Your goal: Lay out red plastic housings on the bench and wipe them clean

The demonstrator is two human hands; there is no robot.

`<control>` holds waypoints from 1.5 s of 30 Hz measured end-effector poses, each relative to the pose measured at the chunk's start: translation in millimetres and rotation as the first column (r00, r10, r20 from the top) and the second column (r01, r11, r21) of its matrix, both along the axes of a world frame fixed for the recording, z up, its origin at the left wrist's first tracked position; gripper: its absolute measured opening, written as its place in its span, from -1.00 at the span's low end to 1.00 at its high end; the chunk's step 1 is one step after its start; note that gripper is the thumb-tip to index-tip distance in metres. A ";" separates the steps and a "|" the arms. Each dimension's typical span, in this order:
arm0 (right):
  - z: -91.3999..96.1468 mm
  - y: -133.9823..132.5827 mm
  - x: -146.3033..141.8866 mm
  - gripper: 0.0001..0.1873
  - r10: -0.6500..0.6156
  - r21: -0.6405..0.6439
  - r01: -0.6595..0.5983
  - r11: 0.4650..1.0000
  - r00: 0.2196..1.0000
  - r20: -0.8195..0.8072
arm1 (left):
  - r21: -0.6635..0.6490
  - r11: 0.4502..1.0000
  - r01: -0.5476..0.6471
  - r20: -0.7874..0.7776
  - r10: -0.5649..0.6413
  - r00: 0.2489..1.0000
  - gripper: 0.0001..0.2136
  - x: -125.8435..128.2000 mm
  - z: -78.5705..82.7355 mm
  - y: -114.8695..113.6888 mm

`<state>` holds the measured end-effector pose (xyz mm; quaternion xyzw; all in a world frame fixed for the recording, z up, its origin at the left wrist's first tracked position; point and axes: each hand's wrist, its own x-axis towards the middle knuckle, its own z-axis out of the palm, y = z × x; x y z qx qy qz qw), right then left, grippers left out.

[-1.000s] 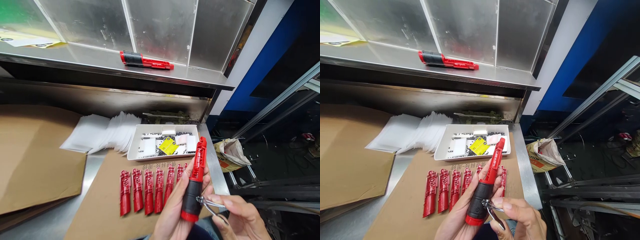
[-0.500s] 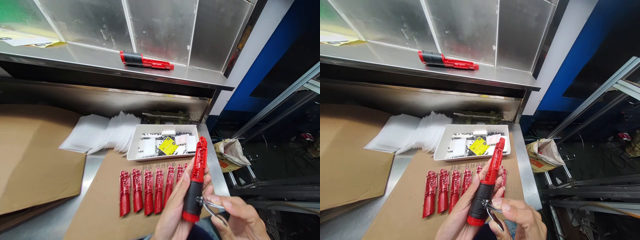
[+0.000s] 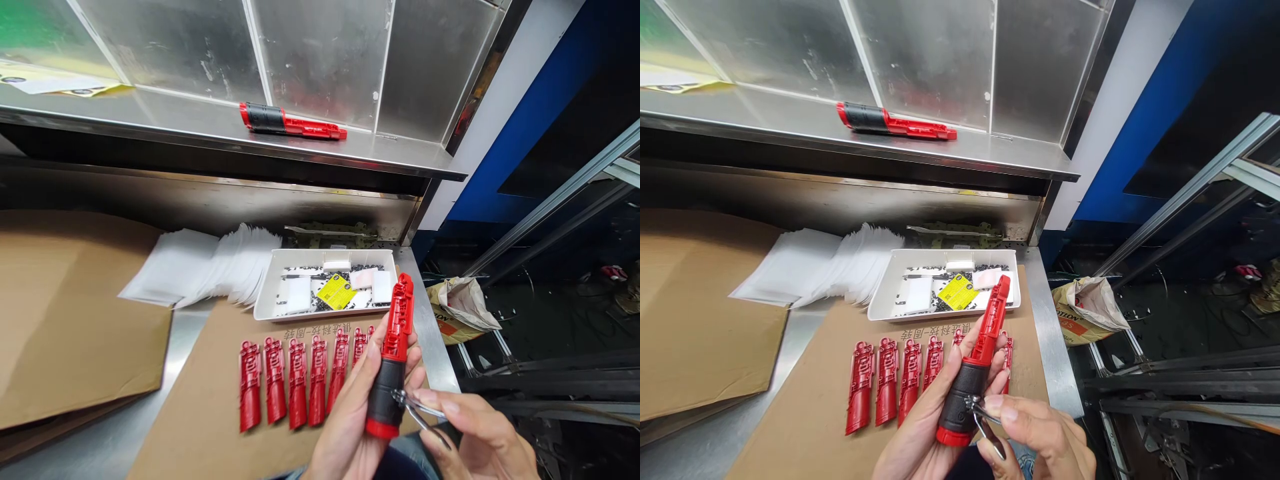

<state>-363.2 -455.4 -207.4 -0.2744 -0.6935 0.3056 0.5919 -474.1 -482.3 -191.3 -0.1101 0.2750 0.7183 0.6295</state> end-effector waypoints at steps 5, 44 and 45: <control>-0.4 4.5 1.0 -0.80 0.012 0.035 -0.012 0.999 1.000 0.013 | -0.007 1.000 -0.008 -0.026 0.008 1.000 -0.53 -1.0 -0.5 0.7; -11.8 44.4 12.3 -0.72 0.545 -0.062 -0.542 0.838 0.826 0.143 | -0.027 0.999 -0.047 0.203 0.052 0.978 -0.57 -23.9 -5.9 15.7; -11.9 51.7 19.5 -0.67 0.574 -0.072 -0.570 0.819 0.815 0.082 | 0.008 0.999 -0.052 0.220 0.049 0.974 -0.58 -25.3 -6.8 15.1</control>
